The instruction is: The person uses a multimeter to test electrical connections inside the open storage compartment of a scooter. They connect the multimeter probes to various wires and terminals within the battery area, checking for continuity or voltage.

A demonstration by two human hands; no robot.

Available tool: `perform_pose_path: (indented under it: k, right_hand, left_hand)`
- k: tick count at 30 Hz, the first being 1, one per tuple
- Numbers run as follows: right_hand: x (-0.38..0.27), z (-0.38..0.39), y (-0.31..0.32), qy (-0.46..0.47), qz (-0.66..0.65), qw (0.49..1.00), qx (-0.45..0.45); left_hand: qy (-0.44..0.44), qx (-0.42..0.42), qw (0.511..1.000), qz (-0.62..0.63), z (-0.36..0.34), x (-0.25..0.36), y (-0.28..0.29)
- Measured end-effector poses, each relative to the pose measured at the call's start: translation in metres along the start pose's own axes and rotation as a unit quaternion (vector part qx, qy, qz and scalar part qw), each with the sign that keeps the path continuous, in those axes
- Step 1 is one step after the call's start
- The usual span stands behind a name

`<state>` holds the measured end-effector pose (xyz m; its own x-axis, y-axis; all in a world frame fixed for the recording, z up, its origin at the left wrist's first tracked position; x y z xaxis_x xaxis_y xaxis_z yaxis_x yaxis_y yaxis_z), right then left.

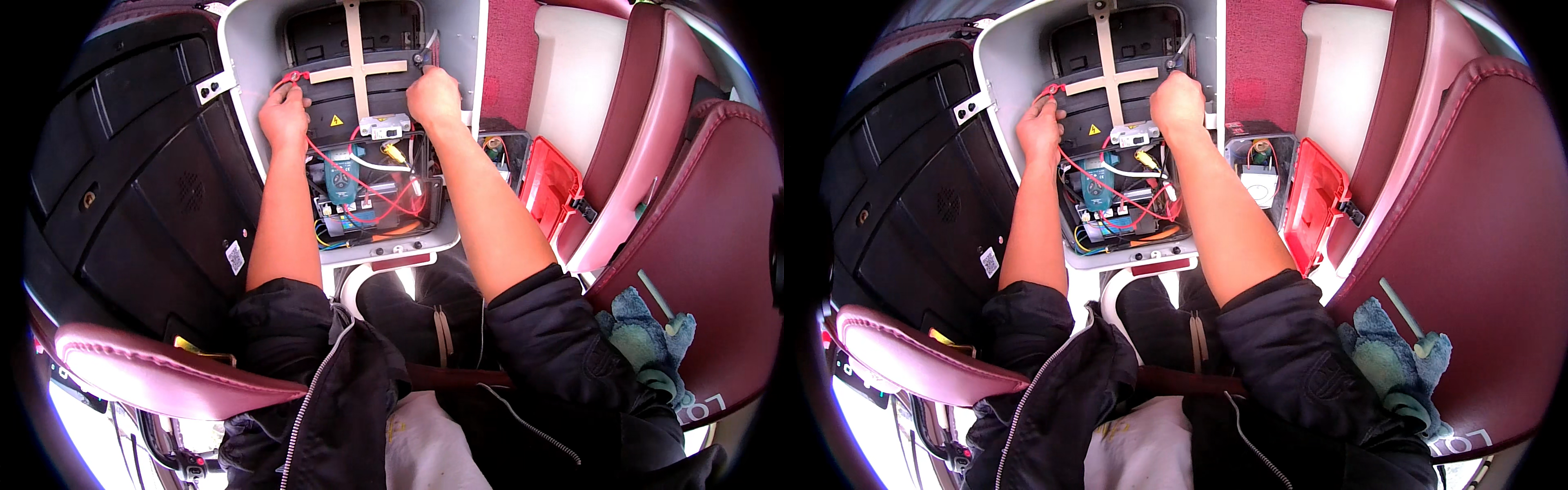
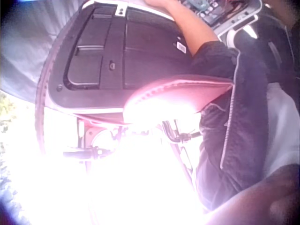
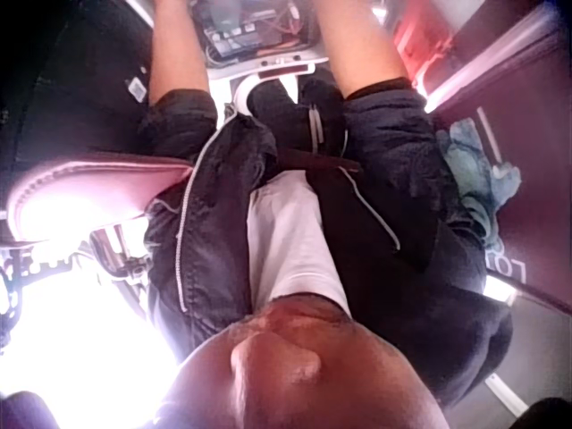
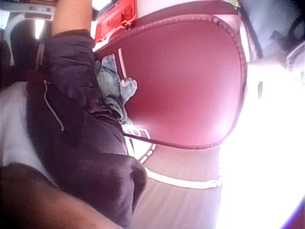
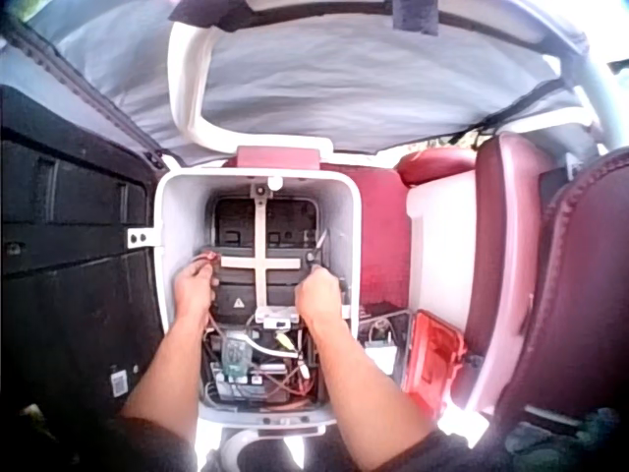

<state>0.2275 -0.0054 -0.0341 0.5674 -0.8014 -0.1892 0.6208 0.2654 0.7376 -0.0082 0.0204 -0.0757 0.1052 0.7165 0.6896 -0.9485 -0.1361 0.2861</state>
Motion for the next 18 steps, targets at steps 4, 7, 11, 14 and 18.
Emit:
perform_pose_path:
  k: [4, 7, 11, 14, 18]
  right_hand:
    - [0.001, -0.003, -0.001, 0.000, 0.000, 1.000, -0.016]
    - [-0.002, -0.001, 0.001, 0.008, 0.005, 1.000, -0.025]
    - [0.002, -0.007, -0.002, -0.002, -0.011, 1.000, -0.019]
    - [-0.003, 0.000, 0.002, -0.031, -0.014, 0.999, -0.030]
    - [0.002, -0.007, -0.003, -0.027, -0.008, 0.999, -0.038]
  left_hand:
    - [0.012, -0.009, 1.000, 0.000, -0.002, -0.003, 0.000]
    - [0.018, -0.011, 1.000, 0.002, -0.004, -0.005, 0.001]
    - [0.013, -0.013, 1.000, 0.014, -0.008, -0.005, 0.000]
    - [0.021, -0.021, 0.999, 0.024, -0.012, -0.010, 0.003]
    - [0.019, -0.018, 0.999, 0.022, -0.014, -0.010, 0.000]
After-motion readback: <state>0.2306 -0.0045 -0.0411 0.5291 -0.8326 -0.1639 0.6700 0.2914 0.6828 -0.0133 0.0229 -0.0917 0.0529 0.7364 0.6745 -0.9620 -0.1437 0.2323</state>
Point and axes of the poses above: each hand's wrist, its own z-axis away from the middle knuckle, its own y-axis out of the back of the hand, x = y × z, the point moved 4 cm from there along -z, towards the middle knuckle, and after that the axes turned 7 degrees about -y, right-handed, at the moved point
